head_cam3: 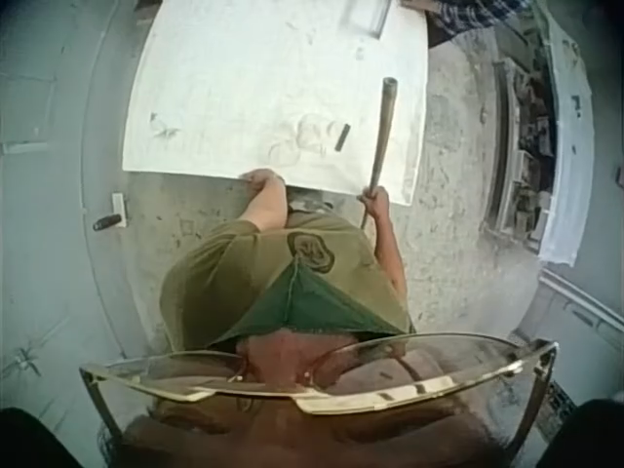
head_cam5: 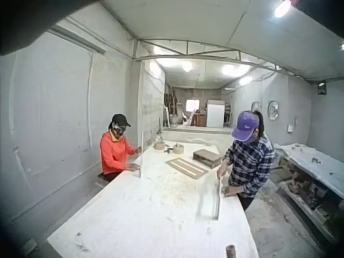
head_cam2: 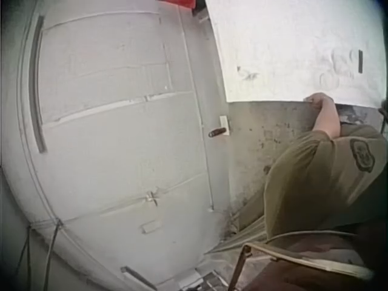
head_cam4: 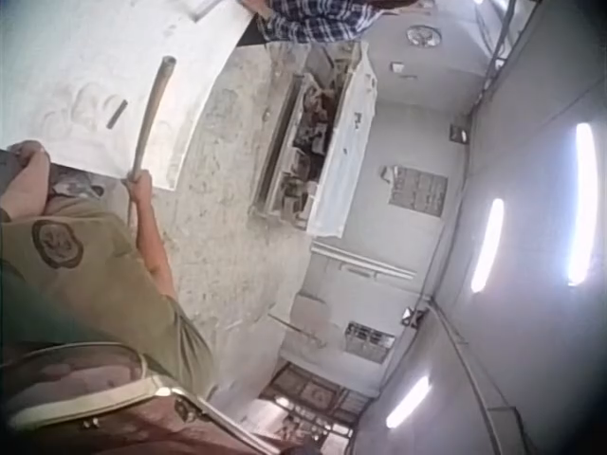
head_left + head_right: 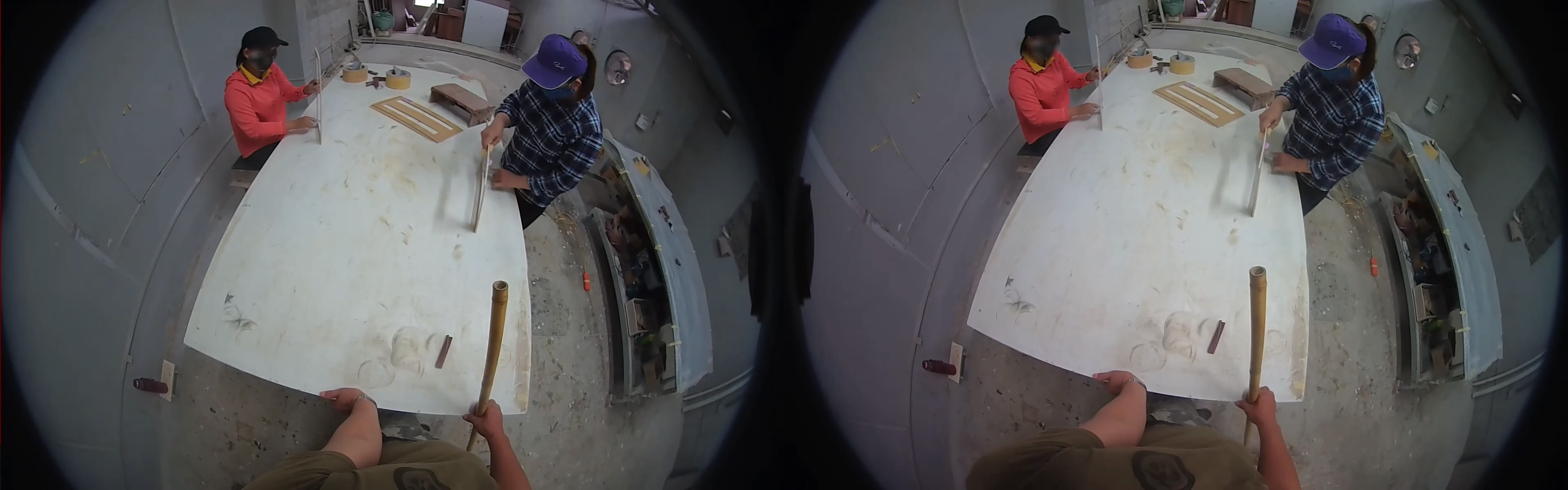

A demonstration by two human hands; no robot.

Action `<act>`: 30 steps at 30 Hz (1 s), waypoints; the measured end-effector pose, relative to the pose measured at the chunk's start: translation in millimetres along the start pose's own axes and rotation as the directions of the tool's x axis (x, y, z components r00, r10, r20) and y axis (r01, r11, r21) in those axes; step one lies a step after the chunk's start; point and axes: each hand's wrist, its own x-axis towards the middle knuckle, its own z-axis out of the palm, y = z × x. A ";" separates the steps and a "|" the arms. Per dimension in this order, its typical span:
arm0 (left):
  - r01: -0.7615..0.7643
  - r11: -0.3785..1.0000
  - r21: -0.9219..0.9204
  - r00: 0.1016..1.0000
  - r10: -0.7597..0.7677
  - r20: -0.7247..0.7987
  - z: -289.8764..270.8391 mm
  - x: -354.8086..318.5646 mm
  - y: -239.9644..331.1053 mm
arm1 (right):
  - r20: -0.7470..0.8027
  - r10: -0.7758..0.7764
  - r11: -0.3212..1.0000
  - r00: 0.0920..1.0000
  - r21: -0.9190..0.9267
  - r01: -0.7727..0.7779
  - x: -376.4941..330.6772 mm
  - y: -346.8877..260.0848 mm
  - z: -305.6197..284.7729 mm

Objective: Organizing and stacking wooden panels on a production floor.

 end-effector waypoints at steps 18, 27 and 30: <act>0.041 0.963 0.268 0.994 -0.011 -0.113 52.2 35.4 -65.2 | 0.019 0.013 0.996 1.000 -0.090 -0.012 2.3 -3.1 -2.4; 0.070 0.948 0.311 0.986 -0.020 -0.163 54.4 29.4 -64.9 | 0.007 -0.005 0.997 1.000 -0.082 0.006 -1.0 0.3 -6.1; 0.043 0.951 0.305 0.986 0.009 -0.167 54.4 34.8 -64.6 | -0.008 -0.012 0.996 1.000 -0.086 0.011 0.8 -2.0 -5.0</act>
